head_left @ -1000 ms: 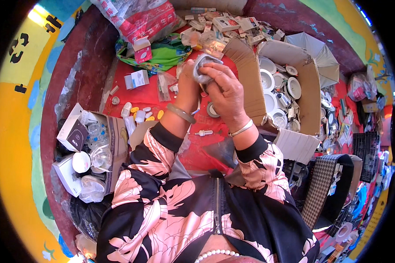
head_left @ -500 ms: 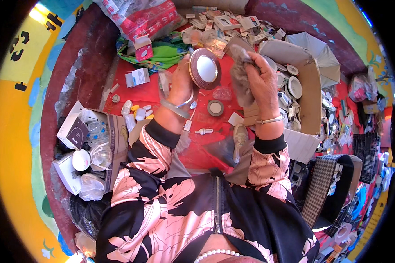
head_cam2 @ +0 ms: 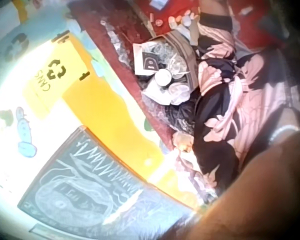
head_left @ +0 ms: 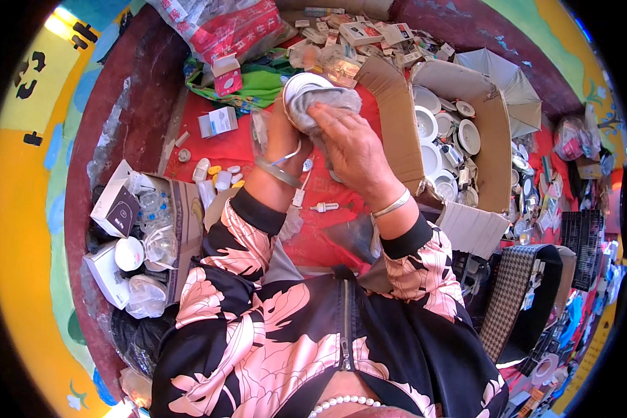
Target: The person wipes several objects, including light fixture components and an electrical timer device, using a cloth while sitting on the floor surrounded by boxes and various items.
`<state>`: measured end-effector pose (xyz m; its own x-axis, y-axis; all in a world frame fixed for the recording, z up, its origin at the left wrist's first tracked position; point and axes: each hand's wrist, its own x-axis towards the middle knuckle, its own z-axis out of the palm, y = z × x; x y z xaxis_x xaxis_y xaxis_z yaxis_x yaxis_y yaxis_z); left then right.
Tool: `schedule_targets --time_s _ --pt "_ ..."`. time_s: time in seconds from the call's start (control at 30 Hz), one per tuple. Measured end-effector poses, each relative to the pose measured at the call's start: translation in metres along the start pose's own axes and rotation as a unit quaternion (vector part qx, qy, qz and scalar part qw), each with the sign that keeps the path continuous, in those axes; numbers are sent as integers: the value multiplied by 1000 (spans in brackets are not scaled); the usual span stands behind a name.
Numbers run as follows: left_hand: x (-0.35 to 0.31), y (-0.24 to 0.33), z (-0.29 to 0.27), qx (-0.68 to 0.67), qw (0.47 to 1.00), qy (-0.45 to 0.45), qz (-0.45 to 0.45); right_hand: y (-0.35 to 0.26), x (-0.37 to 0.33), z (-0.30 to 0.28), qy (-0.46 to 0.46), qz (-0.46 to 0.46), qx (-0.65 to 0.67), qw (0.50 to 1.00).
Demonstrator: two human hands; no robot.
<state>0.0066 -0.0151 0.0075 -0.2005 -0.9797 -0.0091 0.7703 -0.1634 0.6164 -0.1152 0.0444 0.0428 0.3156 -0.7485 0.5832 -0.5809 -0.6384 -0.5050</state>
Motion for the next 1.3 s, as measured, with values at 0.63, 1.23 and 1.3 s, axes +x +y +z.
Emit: schedule_targets --time_s 0.63,1.23,1.3 --pt "-10 10 17 93 993 69 -9 53 -3 -32 184 162 -3 969" --pt "-2 -9 9 475 824 62 303 1 10 -21 111 -6 -210 971" --pt "-1 -9 7 467 829 56 301 4 9 -22 140 -7 -156 978"
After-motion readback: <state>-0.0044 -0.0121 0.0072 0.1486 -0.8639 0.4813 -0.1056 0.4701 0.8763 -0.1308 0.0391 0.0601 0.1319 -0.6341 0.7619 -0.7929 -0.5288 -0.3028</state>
